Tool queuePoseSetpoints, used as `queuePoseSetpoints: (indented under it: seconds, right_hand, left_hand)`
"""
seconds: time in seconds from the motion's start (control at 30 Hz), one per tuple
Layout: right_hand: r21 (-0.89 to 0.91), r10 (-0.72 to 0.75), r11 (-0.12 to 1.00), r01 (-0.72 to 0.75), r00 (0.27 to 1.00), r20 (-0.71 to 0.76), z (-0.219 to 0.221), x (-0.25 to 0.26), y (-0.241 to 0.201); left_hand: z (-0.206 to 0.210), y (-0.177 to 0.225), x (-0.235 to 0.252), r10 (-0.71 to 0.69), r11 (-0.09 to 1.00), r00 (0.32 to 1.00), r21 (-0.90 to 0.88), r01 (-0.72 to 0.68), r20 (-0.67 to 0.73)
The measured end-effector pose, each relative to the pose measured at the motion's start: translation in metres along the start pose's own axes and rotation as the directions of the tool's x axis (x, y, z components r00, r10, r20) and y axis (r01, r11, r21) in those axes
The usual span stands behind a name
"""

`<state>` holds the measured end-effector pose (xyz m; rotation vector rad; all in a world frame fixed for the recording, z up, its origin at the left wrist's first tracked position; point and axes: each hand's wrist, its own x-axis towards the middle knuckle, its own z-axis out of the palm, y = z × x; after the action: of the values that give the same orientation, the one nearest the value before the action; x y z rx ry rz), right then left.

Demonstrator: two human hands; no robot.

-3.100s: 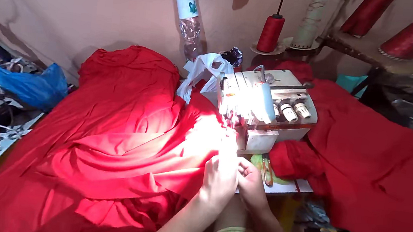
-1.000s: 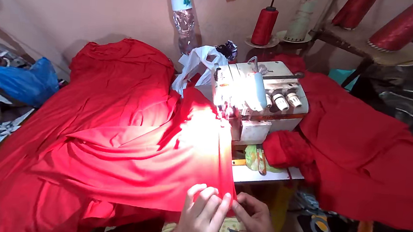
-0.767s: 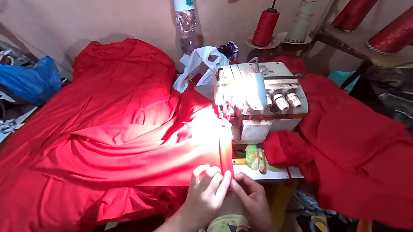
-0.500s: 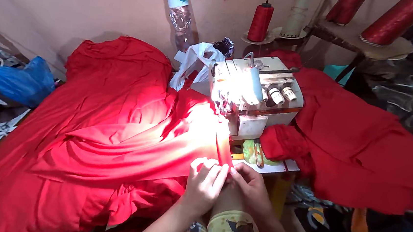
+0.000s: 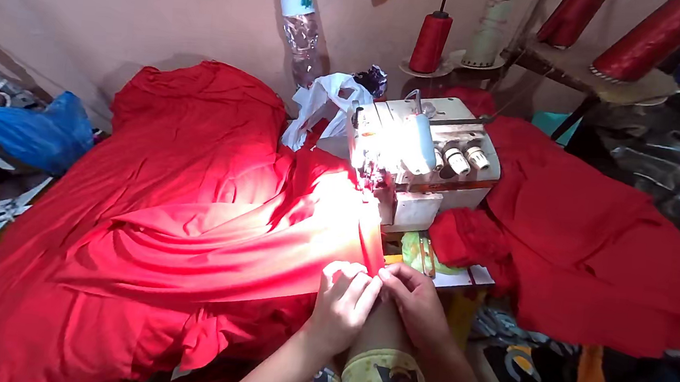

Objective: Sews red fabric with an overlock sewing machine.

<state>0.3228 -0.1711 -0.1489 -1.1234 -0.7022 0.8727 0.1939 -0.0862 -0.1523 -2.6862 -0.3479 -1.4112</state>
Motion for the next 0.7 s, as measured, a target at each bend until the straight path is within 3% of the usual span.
queuePoseSetpoints:
  seconds: [0.13,0.43,0.57,0.63,0.7]
  right_hand:
    - [0.021,-0.001,1.000,0.002,0.999,-0.036,0.001,0.004,-0.002]
    - [-0.151,-0.156,0.978,0.141,0.983,-0.095,0.016,0.052,-0.013]
    - [-0.287,-0.317,0.919,0.270,0.940,-0.129,0.020,0.082,-0.014]
    - [-0.316,-0.306,0.915,0.251,0.942,-0.138,0.021,0.090,-0.012]
    - [-0.327,-0.272,0.922,0.209,0.949,-0.158,0.022,0.092,-0.016]
  left_hand:
    - [0.004,-0.019,-0.011,0.042,0.995,0.996,0.083,-0.049,0.080]
    - [0.006,-0.036,0.028,-0.026,0.987,0.999,0.157,0.031,-0.035]
    - [0.011,-0.040,0.057,-0.169,0.973,0.984,0.152,0.175,-0.051]
    - [0.015,-0.046,0.069,-0.261,0.958,0.964,0.111,0.264,-0.037]
    - [0.017,-0.049,0.083,-0.358,0.929,0.932,0.128,0.348,0.060]
